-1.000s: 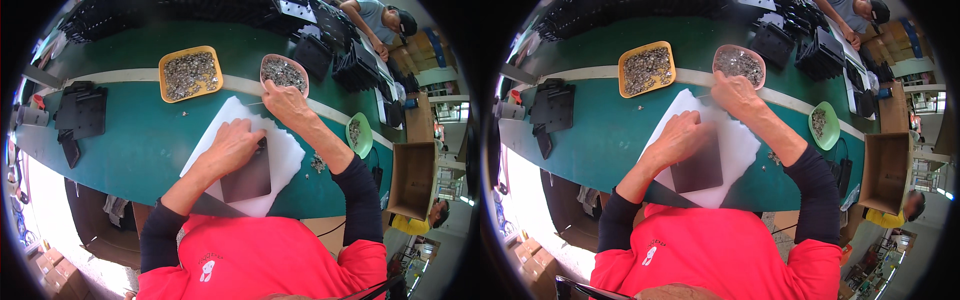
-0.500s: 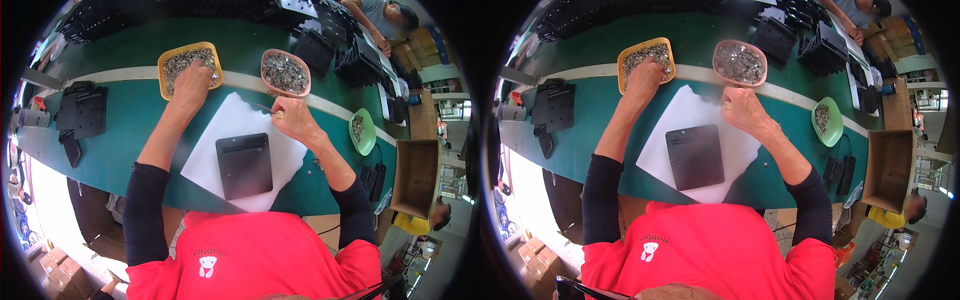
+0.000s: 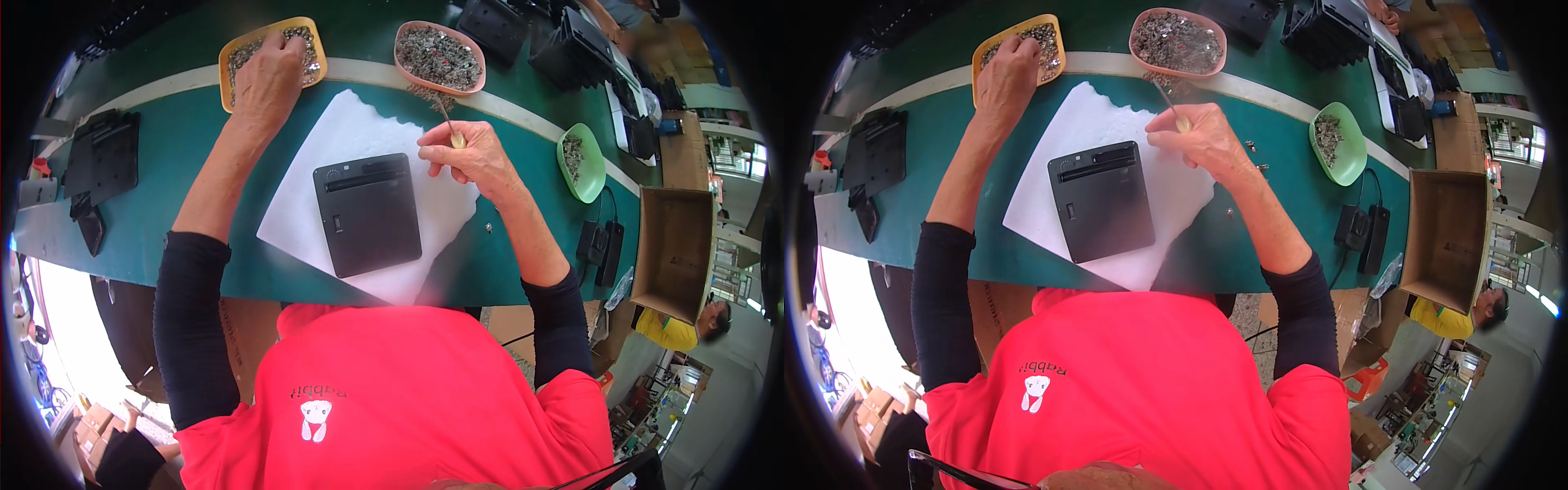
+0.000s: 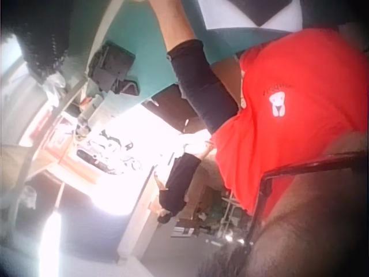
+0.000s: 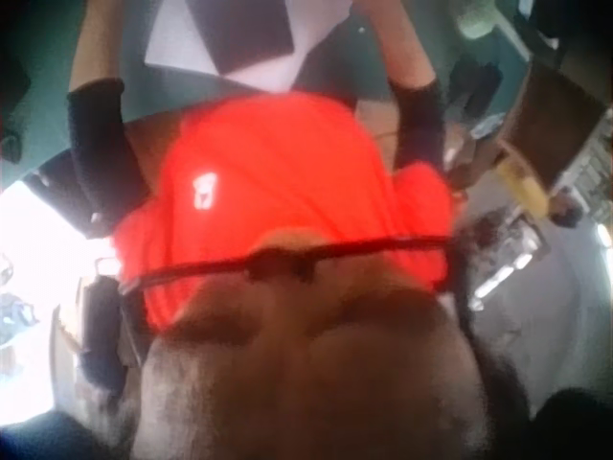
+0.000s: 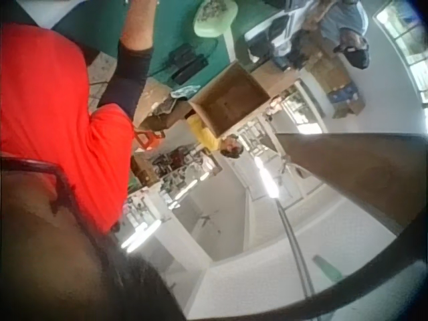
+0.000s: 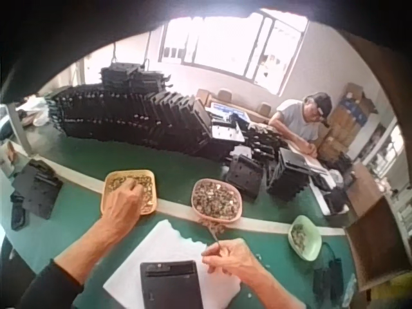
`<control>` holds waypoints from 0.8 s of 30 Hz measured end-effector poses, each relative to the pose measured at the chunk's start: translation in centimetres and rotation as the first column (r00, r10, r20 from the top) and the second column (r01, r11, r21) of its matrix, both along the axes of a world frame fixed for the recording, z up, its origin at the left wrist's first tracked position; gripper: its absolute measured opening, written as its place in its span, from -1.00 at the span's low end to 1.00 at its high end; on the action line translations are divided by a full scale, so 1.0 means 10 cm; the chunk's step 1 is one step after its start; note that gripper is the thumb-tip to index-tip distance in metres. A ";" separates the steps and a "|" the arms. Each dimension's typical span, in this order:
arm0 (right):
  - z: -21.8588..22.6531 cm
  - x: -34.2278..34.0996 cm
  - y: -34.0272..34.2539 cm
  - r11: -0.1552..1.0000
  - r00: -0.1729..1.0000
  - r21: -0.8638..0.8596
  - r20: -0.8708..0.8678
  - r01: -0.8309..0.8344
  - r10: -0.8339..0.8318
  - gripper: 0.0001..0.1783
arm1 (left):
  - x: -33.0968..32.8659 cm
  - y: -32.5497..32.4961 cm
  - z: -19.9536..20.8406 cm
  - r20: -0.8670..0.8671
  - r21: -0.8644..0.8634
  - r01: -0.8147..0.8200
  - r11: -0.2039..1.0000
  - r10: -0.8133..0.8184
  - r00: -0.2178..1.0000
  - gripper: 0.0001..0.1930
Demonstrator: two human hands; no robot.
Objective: The person uses a screwdriver to tighten screws into a black rectangular electronic component placed on a white foam sheet. They repeatedly pick up screws from a yellow tray, insert them into the component, and secure them. The person also handles a stack of similar black components, moving them aside to access the work area.
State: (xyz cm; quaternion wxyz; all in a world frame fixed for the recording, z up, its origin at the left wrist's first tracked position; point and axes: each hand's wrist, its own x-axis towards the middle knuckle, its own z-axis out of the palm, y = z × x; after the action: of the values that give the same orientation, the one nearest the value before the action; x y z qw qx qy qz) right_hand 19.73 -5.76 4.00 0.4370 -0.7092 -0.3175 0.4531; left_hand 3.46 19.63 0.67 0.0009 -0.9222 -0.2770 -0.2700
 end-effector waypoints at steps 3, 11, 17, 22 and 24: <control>0.04 -0.10 0.02 0.999 1.000 0.048 -0.005 -0.007 0.007 -0.80 | -0.13 -0.27 0.04 0.178 -0.098 0.070 0.993 -0.051 0.983 -0.92; 0.09 -0.44 0.12 0.980 0.969 0.064 0.175 -0.189 0.176 -0.84 | -0.66 -1.35 0.10 0.441 -0.734 0.254 0.630 0.157 0.884 -0.91; -0.05 -0.48 0.16 0.957 0.873 0.109 0.448 -0.269 0.194 -0.88 | -0.71 -1.48 -0.04 0.482 -0.815 0.326 0.479 0.247 0.841 -0.89; -0.10 -0.48 0.23 0.877 0.699 0.212 0.693 -0.432 0.178 -0.85 | -0.73 -1.48 -0.07 0.465 -0.842 0.322 0.433 0.281 0.839 -0.89; -0.06 -0.50 0.27 0.875 0.658 0.173 0.727 -0.452 0.196 -0.89 | -0.73 -1.48 -0.09 0.473 -0.840 0.331 0.430 0.282 0.835 -0.90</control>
State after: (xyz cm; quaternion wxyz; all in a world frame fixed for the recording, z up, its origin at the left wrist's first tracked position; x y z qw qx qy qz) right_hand 14.72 -3.05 3.36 0.3127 -0.6697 -0.6527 0.1663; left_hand -3.85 4.80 -0.22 -0.5749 -0.6606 -0.3506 -0.3319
